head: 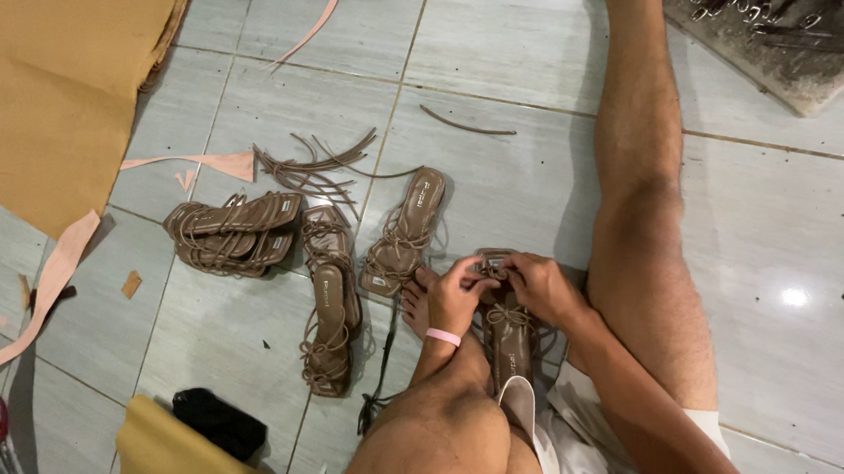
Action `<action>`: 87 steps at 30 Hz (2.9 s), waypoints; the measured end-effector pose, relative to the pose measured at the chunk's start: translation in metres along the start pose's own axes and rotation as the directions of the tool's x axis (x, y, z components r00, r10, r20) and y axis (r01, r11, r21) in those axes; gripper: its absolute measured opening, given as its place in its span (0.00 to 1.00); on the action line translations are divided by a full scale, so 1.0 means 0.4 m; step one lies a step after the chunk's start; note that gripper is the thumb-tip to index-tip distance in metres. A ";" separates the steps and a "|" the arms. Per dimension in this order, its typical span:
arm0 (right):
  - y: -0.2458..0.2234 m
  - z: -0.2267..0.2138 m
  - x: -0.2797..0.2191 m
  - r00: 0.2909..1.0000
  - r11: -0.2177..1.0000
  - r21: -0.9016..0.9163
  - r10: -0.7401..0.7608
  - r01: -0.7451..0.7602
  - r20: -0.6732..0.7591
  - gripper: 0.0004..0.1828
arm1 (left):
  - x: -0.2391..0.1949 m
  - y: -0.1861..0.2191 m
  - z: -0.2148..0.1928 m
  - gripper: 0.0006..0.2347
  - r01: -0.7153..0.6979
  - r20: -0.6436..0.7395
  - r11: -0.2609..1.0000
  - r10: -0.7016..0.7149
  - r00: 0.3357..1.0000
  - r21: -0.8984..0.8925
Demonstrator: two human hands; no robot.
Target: The person sits on a tiled floor and ties the straps of several beige sandals. They handle the sandals one at a time, looping and knotting the straps by hand.
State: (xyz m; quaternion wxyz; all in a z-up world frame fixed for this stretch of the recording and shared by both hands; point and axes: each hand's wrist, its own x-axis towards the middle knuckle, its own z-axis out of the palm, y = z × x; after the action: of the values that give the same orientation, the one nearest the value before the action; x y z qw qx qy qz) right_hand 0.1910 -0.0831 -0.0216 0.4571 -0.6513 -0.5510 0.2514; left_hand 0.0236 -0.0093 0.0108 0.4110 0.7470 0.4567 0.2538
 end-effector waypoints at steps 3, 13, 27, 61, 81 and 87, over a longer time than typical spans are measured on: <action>-0.010 -0.001 -0.001 0.999 0.999 -0.046 0.028 -0.026 0.045 0.10 | 0.016 0.014 -0.006 0.22 -0.169 -0.014 0.986 0.169 0.985 0.000; -0.004 -0.004 0.002 0.999 0.998 -0.051 -0.039 0.040 0.016 0.10 | 0.024 -0.019 -0.001 0.11 -0.154 0.107 0.988 0.150 0.983 0.023; 0.000 -0.018 0.025 0.992 0.993 0.071 0.086 -0.092 0.090 0.07 | 0.028 -0.058 -0.006 0.09 0.117 0.200 0.978 -0.081 0.977 -0.173; -0.228 -0.139 -0.052 0.998 0.995 -0.090 -0.028 0.033 0.060 0.25 | 0.116 -0.097 -0.005 0.09 0.163 0.202 0.969 -0.126 0.971 -0.183; -0.248 -0.213 -0.416 0.990 0.956 -0.268 0.091 -0.117 -0.109 0.12 | -0.057 -0.028 -0.088 0.10 0.201 0.350 0.960 -0.124 0.928 -0.193; -0.261 -0.240 -0.440 0.997 0.968 -0.250 0.014 -0.031 -0.071 0.10 | -0.059 -0.036 -0.106 0.10 0.217 0.353 0.956 -0.137 0.926 -0.197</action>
State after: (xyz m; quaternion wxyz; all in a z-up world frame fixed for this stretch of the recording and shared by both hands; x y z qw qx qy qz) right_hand 0.1730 -0.2830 0.0824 0.3867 -0.7185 -0.5550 0.1622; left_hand -0.0260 -0.0106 0.0212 0.5887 0.6812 0.4132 0.1363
